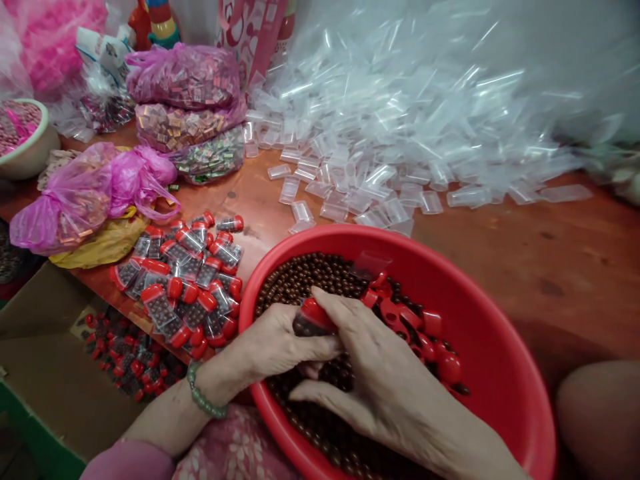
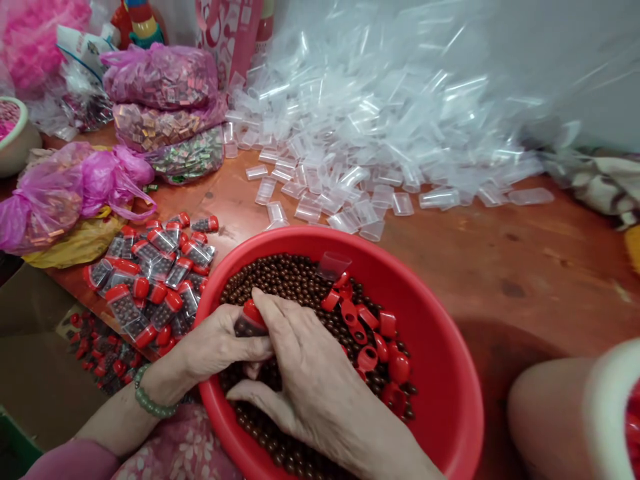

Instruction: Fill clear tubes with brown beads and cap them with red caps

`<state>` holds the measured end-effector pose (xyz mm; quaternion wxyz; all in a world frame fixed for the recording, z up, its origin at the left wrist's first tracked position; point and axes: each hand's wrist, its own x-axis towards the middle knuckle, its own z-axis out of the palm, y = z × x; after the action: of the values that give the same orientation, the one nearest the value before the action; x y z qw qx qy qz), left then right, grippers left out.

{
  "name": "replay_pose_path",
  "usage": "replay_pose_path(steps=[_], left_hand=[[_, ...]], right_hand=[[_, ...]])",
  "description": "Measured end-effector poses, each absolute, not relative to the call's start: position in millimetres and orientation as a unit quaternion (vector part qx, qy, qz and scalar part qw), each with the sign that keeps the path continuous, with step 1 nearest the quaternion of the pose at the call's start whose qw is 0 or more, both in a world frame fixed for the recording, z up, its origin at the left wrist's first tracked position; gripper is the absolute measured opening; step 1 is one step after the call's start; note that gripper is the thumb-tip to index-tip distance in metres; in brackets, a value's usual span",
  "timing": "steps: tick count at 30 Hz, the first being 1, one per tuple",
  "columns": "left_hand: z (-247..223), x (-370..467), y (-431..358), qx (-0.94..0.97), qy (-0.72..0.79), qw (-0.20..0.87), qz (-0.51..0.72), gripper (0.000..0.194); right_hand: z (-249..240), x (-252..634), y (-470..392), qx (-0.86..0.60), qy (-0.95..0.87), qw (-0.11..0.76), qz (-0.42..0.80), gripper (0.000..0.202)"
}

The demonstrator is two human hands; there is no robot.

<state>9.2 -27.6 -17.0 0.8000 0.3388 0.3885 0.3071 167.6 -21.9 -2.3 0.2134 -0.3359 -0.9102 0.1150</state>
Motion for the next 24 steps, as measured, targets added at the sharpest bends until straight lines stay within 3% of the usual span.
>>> replay_pose_path(steps=[5,11,18,24], left_hand=[[-18,5,-29,0.258,0.334,0.84,0.342,0.05],[-19,12,-29,0.137,0.319,0.884,0.315,0.071],[-18,38,-37,0.184,0.538,0.683,0.459,0.04],[-34,27,-50,0.424,0.626,0.5,0.422,0.031]], right_hand=[[-11,159,-22,-0.335,-0.912,0.236,0.003,0.054],[-15,159,-24,-0.318,-0.912,0.258,0.013,0.053],[-18,161,-22,-0.284,-0.922,0.263,-0.022,0.052],[-23,158,-25,-0.25,-0.923,0.285,-0.064,0.06]])
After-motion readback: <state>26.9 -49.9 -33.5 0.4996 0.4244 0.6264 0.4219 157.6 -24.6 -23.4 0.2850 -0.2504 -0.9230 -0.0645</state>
